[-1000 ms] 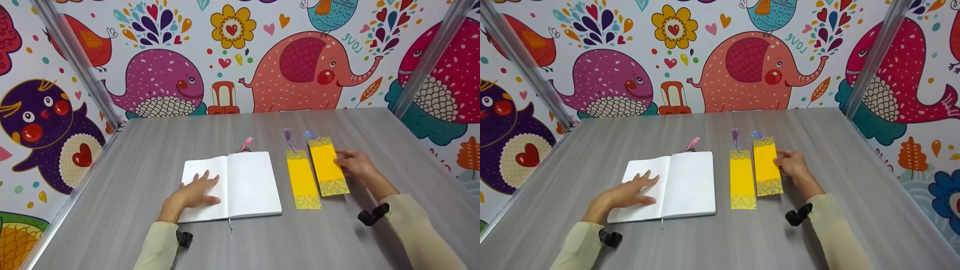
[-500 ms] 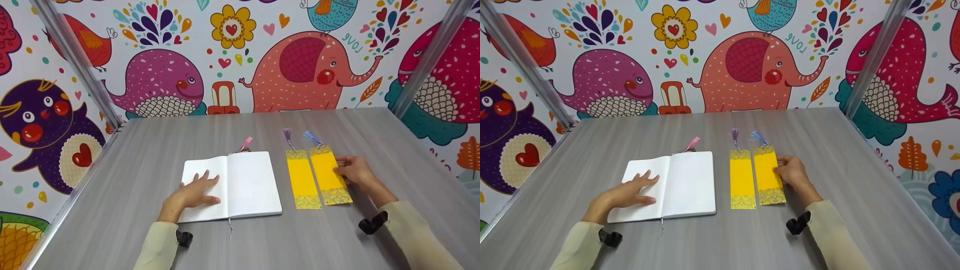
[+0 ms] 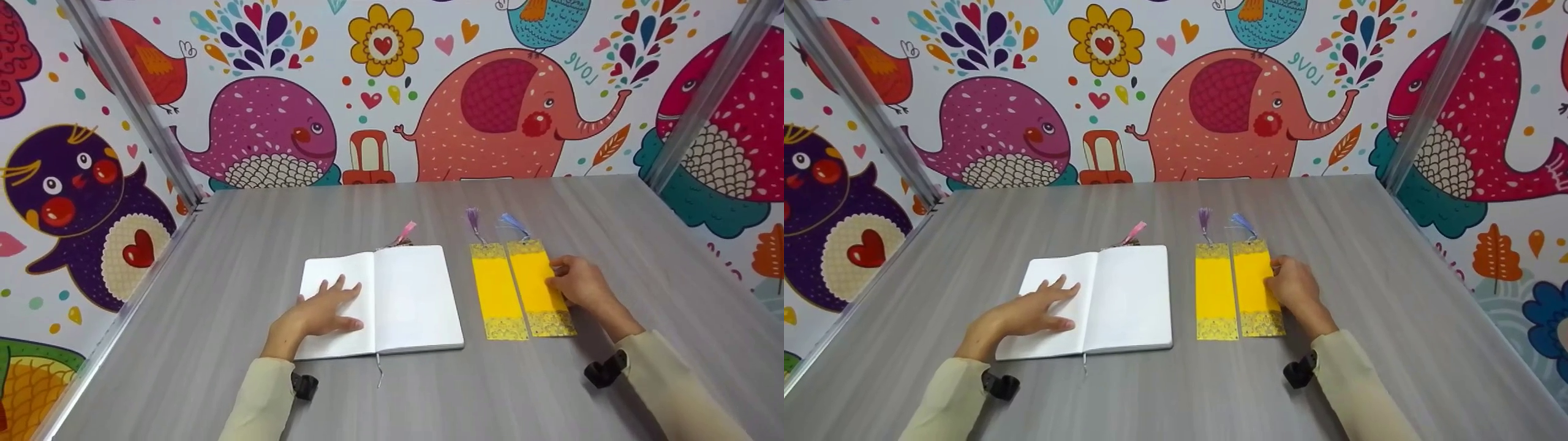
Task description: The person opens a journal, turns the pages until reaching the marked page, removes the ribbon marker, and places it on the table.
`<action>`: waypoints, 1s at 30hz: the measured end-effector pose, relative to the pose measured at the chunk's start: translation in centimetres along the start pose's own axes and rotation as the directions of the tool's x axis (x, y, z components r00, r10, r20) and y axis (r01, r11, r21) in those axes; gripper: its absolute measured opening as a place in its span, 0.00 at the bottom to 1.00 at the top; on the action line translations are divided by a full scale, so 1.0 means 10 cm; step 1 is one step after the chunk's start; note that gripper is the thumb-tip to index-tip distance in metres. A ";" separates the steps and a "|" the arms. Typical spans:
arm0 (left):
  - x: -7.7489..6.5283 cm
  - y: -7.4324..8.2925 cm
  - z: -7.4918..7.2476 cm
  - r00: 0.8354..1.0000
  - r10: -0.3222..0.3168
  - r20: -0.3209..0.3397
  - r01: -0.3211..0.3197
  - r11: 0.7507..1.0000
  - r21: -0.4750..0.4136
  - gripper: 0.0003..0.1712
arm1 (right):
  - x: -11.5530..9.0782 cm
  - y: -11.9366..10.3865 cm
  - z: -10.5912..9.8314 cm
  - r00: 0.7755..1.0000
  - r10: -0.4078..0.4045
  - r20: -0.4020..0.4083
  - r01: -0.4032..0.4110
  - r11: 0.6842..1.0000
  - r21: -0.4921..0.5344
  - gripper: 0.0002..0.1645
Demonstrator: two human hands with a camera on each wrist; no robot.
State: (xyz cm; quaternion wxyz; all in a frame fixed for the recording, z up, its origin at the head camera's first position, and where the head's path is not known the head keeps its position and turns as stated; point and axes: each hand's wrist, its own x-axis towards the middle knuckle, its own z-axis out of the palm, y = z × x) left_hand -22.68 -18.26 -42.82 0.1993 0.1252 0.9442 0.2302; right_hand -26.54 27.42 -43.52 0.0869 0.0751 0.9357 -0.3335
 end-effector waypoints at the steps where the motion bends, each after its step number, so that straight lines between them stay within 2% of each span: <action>1: 0.00 0.01 0.00 1.000 0.001 0.000 -0.001 1.000 0.000 0.47 | 0.00 0.01 0.00 1.000 -0.008 -0.007 0.008 1.000 -0.016 0.33; 6: 0.01 0.02 -0.01 1.000 0.000 0.003 0.000 1.000 -0.005 0.46 | -0.01 -0.01 0.00 0.997 -0.058 -0.058 0.050 0.990 -0.133 0.33; 10: 0.01 0.03 -0.01 1.000 0.005 -0.002 -0.005 1.000 -0.004 0.47 | -0.03 -0.12 0.01 0.991 -0.086 -0.104 0.067 0.982 -0.178 0.33; 15: 0.00 0.02 -0.01 1.000 0.005 -0.012 -0.005 1.000 0.001 0.47 | -0.12 -0.34 0.09 0.981 -0.139 -0.133 0.117 0.980 -0.159 0.32; 21: -0.01 0.01 0.01 1.000 0.002 -0.016 -0.002 1.000 -0.004 0.47 | -0.31 -0.61 0.23 0.954 -0.260 -0.151 0.245 0.963 -0.108 0.31; 23: -0.01 0.01 0.01 1.000 0.001 -0.016 -0.001 1.000 -0.003 0.47 | -0.37 -0.69 0.28 0.939 -0.308 -0.150 0.296 0.950 -0.095 0.30; 25: -0.01 0.01 0.01 1.000 0.001 -0.016 -0.001 1.000 -0.001 0.47 | -0.43 -0.77 0.33 0.915 -0.377 -0.147 0.366 0.926 -0.097 0.29; 30: 0.00 0.01 0.00 1.000 0.002 -0.012 -0.002 1.000 0.006 0.46 | -0.58 -0.95 0.46 0.833 -0.539 -0.128 0.523 0.841 -0.139 0.32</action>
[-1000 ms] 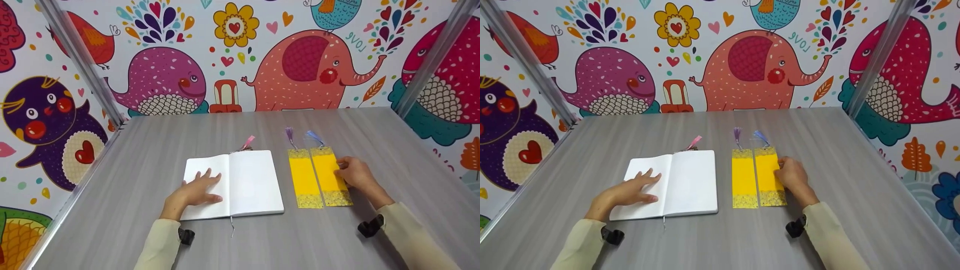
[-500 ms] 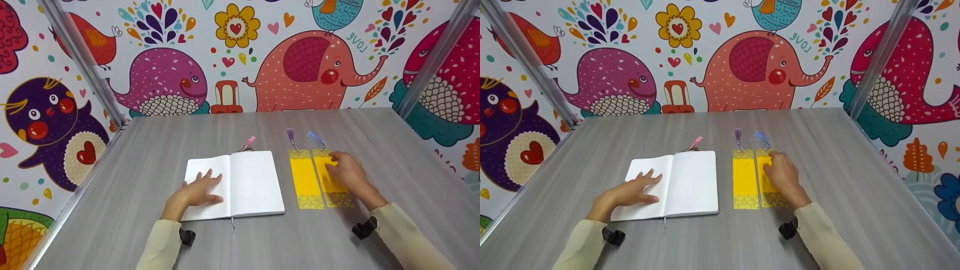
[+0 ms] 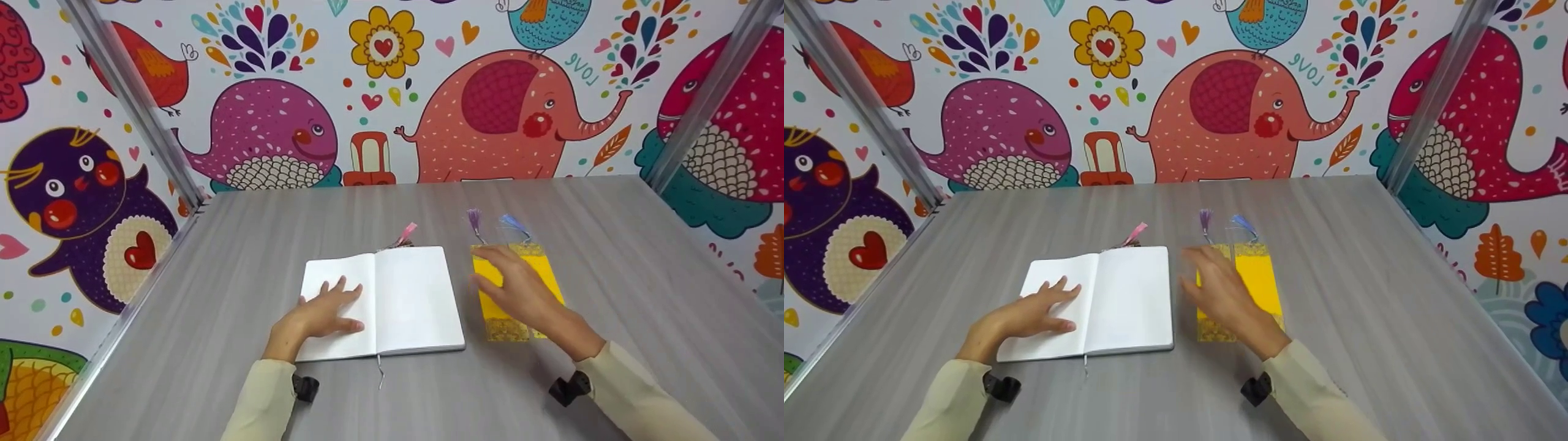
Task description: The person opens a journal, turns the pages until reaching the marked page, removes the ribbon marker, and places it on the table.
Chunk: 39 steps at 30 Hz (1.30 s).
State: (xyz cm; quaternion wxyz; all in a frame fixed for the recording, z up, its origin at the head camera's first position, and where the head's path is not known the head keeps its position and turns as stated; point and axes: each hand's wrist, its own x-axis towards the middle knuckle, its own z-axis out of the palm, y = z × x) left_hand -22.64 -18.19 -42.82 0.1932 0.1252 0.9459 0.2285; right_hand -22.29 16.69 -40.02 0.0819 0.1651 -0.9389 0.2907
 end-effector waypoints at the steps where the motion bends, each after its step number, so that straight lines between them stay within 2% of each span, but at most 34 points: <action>1: 0.00 0.00 0.00 1.000 0.000 0.001 0.000 1.000 0.000 0.46 | -0.01 -0.05 0.02 1.000 -0.028 0.003 0.028 1.000 -0.007 0.33; 5: 0.00 0.00 0.00 1.000 -0.002 0.002 0.002 1.000 -0.007 0.47 | -0.02 -0.18 0.09 0.991 -0.133 0.030 0.134 0.989 -0.053 0.36; 10: 0.00 0.01 0.00 1.000 -0.012 0.004 0.012 1.000 -0.009 0.47 | -0.03 -0.26 0.19 0.967 -0.248 0.057 0.252 0.964 -0.079 0.38; 14: 0.01 0.02 0.00 1.000 -0.021 0.007 0.021 1.000 -0.007 0.47 | -0.03 -0.29 0.26 0.950 -0.297 0.095 0.304 0.950 -0.073 0.38; 18: 0.00 0.02 0.00 1.000 -0.024 0.009 0.024 1.000 -0.008 0.47 | -0.03 -0.33 0.31 0.944 -0.290 0.159 0.301 0.952 -0.052 0.41; 22: 0.00 0.01 -0.01 1.000 -0.023 0.010 0.023 1.000 -0.009 0.47 | -0.02 -0.35 0.35 0.924 -0.313 0.220 0.330 0.943 -0.044 0.43; 25: 0.01 0.01 -0.01 1.000 -0.019 0.008 0.019 1.000 -0.004 0.47 | -0.01 -0.34 0.38 0.901 -0.327 0.287 0.346 0.938 -0.020 0.45; 27: 0.01 0.01 -0.01 1.000 -0.021 0.006 0.021 1.000 -0.002 0.47 | -0.01 -0.34 0.40 0.883 -0.306 0.355 0.324 0.946 0.010 0.48; 32: 0.01 0.00 0.00 1.000 -0.025 0.000 0.025 1.000 0.000 0.47 | 0.00 -0.34 0.47 0.820 -0.262 0.508 0.274 0.960 0.053 0.56; 35: 0.01 0.00 0.00 1.000 -0.023 -0.002 0.023 1.000 0.003 0.47 | 0.00 -0.33 0.52 0.793 -0.264 0.549 0.288 0.957 0.044 0.57; 39: 0.01 0.01 0.00 1.000 -0.020 0.000 0.020 1.000 0.003 0.46 | -0.01 -0.30 0.57 0.778 -0.274 0.565 0.309 0.950 0.035 0.54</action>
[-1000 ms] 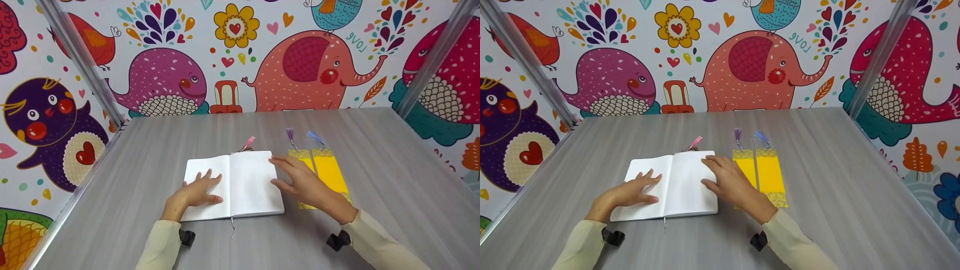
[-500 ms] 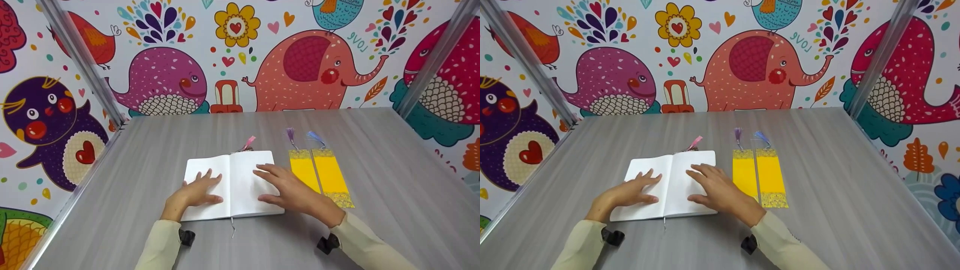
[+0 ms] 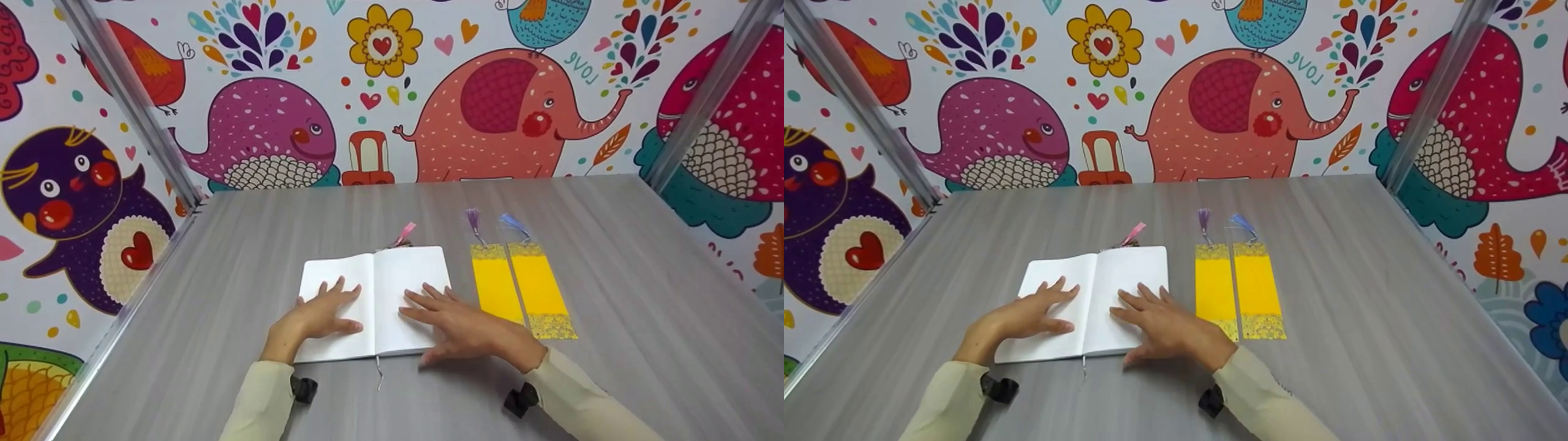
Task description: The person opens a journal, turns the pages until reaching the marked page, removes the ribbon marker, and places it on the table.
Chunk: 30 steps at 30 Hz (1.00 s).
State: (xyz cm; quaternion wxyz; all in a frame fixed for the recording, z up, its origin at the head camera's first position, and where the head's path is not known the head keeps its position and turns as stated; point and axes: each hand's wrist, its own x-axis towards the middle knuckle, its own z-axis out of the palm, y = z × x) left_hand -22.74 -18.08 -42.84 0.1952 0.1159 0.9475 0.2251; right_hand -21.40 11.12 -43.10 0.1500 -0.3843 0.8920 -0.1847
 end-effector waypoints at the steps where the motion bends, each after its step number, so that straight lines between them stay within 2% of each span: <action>1: 0.00 0.00 0.00 1.000 0.000 0.002 0.000 1.000 0.000 0.46 | 0.00 0.01 0.01 1.000 -0.006 0.001 0.006 1.000 -0.005 0.54; 7: -0.01 0.00 -0.02 1.000 0.005 0.008 -0.005 1.000 0.002 0.47 | 0.03 0.02 0.03 1.000 0.007 0.022 -0.006 1.000 -0.023 0.49; 12: 0.00 0.01 0.00 1.000 0.013 0.000 -0.013 1.000 -0.017 0.48 | 0.03 0.04 -0.01 0.999 0.028 0.035 -0.028 1.000 0.009 0.45; 30: -0.03 0.01 0.00 1.000 0.012 -0.006 -0.013 1.000 -0.017 0.47 | 0.02 0.04 -0.02 0.995 0.034 0.095 -0.039 0.998 0.054 0.41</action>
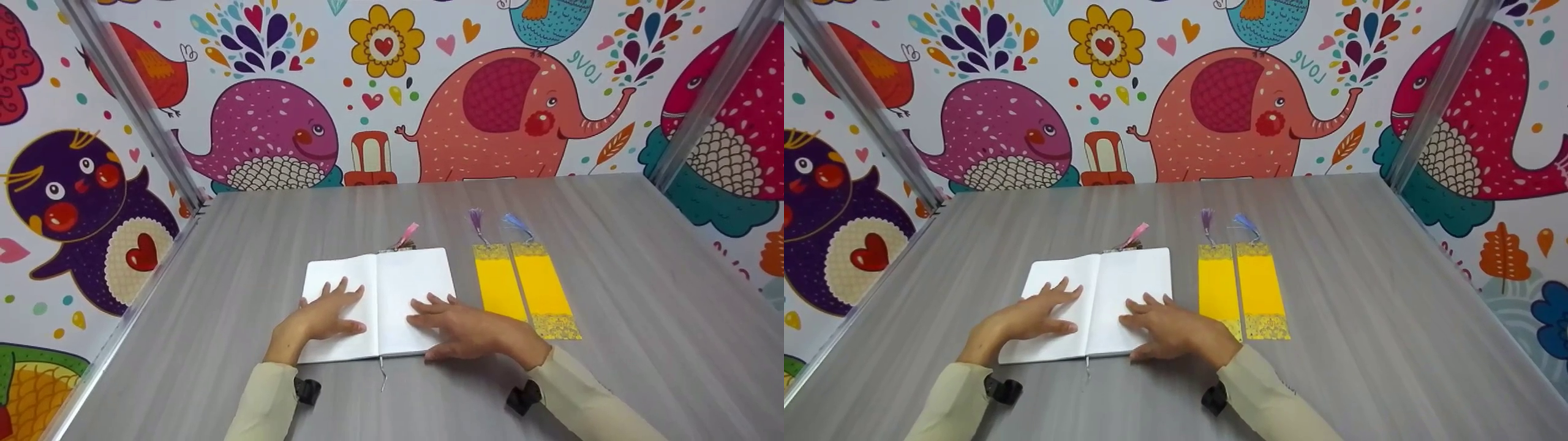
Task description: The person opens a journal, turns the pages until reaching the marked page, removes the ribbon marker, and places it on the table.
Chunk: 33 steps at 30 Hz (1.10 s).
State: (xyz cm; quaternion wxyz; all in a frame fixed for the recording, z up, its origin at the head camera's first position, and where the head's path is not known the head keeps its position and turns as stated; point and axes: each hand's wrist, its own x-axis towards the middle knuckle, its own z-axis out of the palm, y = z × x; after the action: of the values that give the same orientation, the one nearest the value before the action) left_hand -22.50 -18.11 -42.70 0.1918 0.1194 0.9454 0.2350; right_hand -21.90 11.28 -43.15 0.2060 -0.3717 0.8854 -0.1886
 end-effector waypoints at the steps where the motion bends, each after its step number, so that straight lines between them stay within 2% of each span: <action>1: 0.00 0.00 0.00 1.000 -0.001 -0.001 0.001 1.000 -0.003 0.47 | 0.00 0.00 0.00 1.000 0.000 0.001 0.000 1.000 0.001 0.40; 26: 0.00 -0.01 0.01 1.000 -0.001 0.013 0.001 1.000 0.002 0.47 | 0.00 -0.02 0.00 0.998 0.031 0.062 -0.031 1.000 0.001 0.38; 33: 0.03 -0.02 0.01 1.000 0.004 0.002 -0.004 1.000 0.002 0.47 | -0.01 -0.02 -0.02 0.999 0.011 0.046 -0.011 1.000 -0.006 0.37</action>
State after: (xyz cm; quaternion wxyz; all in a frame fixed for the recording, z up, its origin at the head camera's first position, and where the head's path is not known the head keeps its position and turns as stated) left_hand -22.74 -18.15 -42.95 0.1922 0.1219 0.9452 0.2342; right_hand -21.84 11.24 -42.91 0.2261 -0.3715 0.8830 -0.1765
